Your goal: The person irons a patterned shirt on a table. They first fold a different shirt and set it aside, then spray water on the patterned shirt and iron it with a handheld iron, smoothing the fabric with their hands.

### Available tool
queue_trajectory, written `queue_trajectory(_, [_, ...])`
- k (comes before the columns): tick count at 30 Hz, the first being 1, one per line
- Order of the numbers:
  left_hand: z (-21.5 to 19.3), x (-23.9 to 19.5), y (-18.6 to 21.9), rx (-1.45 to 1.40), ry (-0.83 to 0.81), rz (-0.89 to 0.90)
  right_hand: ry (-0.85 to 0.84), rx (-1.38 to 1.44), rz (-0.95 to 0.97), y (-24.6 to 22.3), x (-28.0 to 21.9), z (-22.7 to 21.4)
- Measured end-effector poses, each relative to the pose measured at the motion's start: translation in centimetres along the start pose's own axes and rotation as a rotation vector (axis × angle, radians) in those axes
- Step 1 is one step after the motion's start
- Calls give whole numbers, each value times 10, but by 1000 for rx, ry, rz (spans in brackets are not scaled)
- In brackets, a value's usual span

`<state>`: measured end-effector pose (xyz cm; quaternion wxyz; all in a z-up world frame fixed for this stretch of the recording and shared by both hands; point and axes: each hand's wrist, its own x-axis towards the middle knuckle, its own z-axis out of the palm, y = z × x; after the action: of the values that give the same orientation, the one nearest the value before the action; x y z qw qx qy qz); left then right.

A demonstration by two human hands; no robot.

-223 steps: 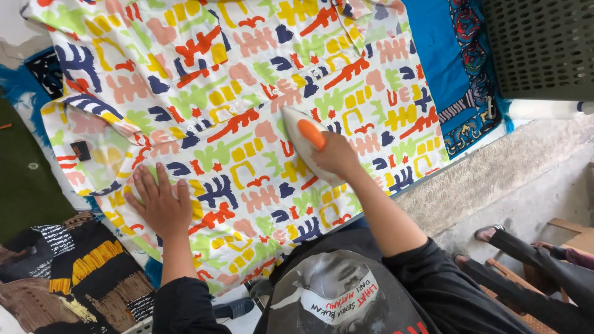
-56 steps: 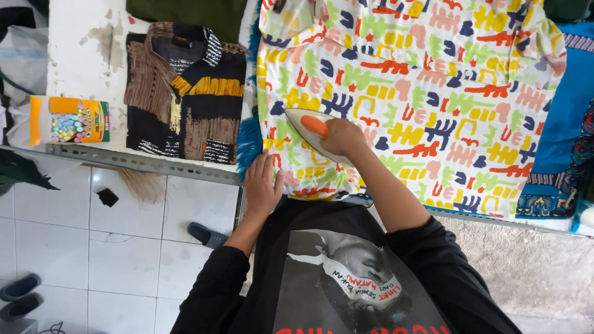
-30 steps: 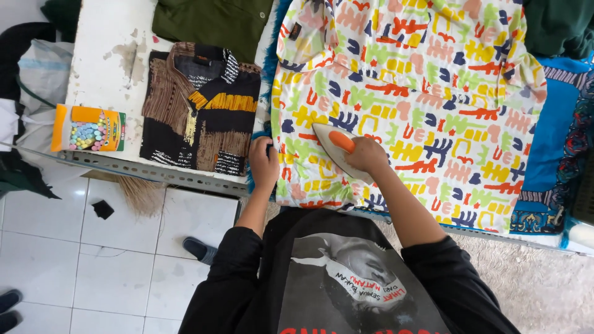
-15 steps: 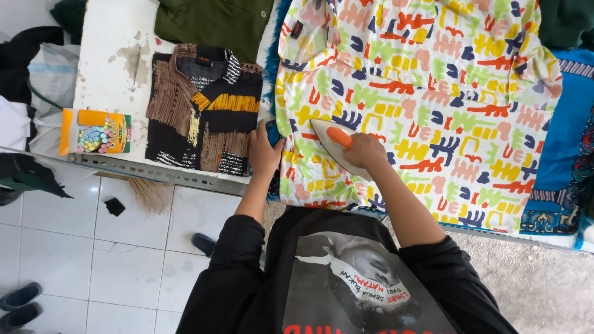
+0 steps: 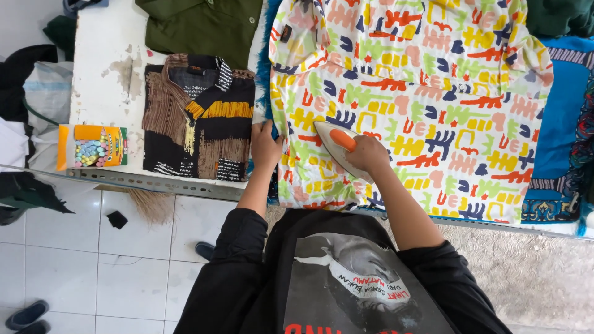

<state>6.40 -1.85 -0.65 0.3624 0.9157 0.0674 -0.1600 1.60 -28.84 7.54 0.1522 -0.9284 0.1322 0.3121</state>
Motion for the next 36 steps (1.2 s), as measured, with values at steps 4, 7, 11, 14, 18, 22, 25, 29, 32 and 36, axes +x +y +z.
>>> queue_trajectory(4, [-1,-8,-10,23,71,63,30,1,-23,1,-2,2])
queue_trajectory(7, [-9,-14,-13,45,98,83,41,9,-14,3,-1,4])
queue_trajectory(11, [-3,-13,-24,35,165,148,45,18,-21,7,1,7])
queue_trajectory(14, [-1,-11,-28,35,177,168,43,26,-33,8,2,5])
queue_trajectory(18, [0,-15,-24,85,209,156,25,31,-50,8,2,5])
queue_trajectory(22, [7,-25,-2,120,415,192,6,55,-63,19,-1,12])
queue_trajectory(25, [18,-27,2,83,469,195,-42,55,-104,17,-21,-2])
queue_trajectory(29, [30,-12,-15,6,388,-38,28,-13,-60,20,-41,5])
queue_trajectory(32, [39,2,-36,-85,395,-86,70,-86,-42,13,-31,19])
queue_trajectory(36, [46,10,-47,-224,481,-143,71,-190,-100,-25,8,12])
